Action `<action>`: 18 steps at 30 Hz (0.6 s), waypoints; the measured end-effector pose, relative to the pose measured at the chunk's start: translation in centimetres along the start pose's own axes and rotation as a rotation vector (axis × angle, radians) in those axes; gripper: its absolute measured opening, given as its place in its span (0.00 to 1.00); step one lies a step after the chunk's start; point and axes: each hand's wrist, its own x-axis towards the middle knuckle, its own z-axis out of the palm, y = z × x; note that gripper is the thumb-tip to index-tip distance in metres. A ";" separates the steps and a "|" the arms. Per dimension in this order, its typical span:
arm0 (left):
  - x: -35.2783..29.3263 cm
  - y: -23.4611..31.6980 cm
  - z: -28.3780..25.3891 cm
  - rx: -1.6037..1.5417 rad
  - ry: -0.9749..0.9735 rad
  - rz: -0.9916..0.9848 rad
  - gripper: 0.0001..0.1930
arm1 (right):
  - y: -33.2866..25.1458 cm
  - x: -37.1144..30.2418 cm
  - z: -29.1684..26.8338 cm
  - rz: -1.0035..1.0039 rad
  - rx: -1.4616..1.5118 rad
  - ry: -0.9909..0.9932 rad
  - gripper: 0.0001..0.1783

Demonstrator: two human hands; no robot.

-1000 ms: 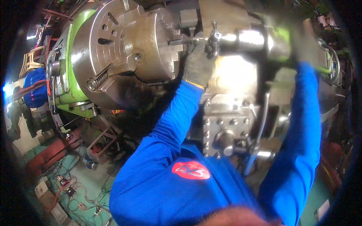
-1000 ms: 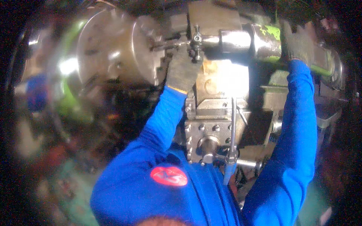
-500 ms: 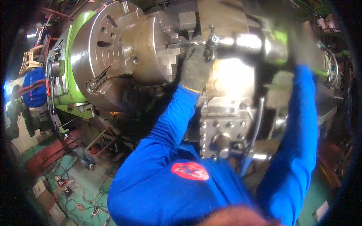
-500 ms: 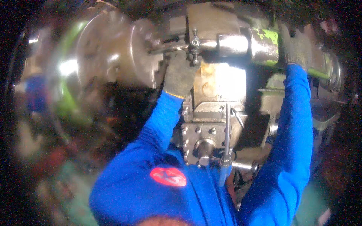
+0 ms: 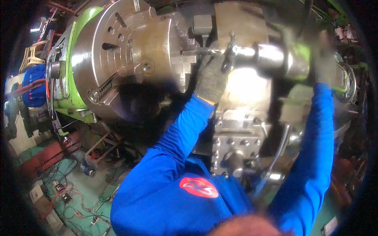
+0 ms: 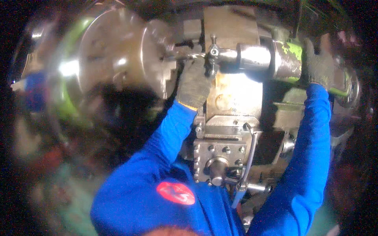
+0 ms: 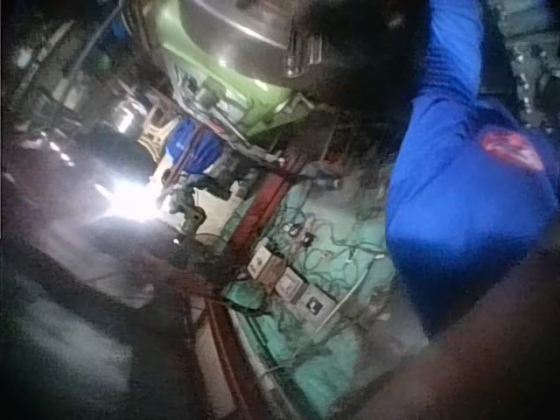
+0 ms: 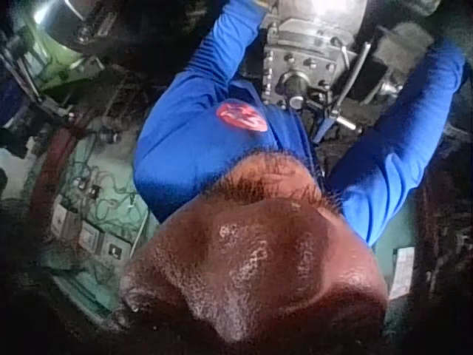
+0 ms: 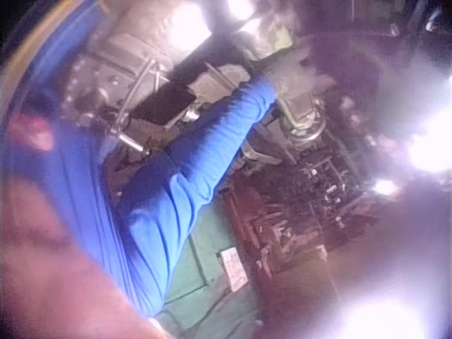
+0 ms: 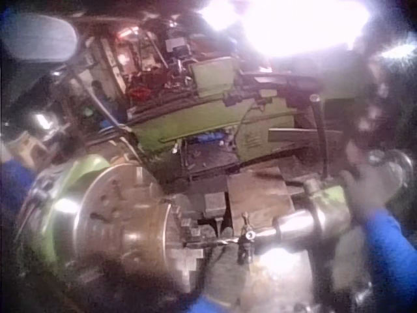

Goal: The person operates a large green industrial lathe, using both hands to manipulate the machine's control levers and knobs. The camera, mounted on the person's head, vibrates intensely as the machine runs, showing the hands adjusting the tool post and chuck area.

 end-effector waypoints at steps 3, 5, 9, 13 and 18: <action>-0.7 -0.9 1.7 0.111 -0.057 0.045 0.13 | -0.2 0.0 -0.2 0.015 -0.007 -0.019 0.46; -0.8 -0.7 1.9 0.015 -0.056 -0.037 0.14 | -0.4 -0.1 -0.2 0.025 0.001 -0.032 0.46; 0.6 1.1 -0.7 -0.284 -0.022 -0.284 0.15 | -0.8 -0.5 -0.1 0.056 0.030 0.020 0.46; 0.6 1.1 -1.6 -0.029 0.054 0.021 0.17 | -1.8 -0.4 -1.2 0.112 -0.025 -0.054 0.44; 0.8 1.1 -1.4 -0.025 -0.014 -0.065 0.18 | -0.9 0.1 -0.1 0.092 -0.013 -0.020 0.43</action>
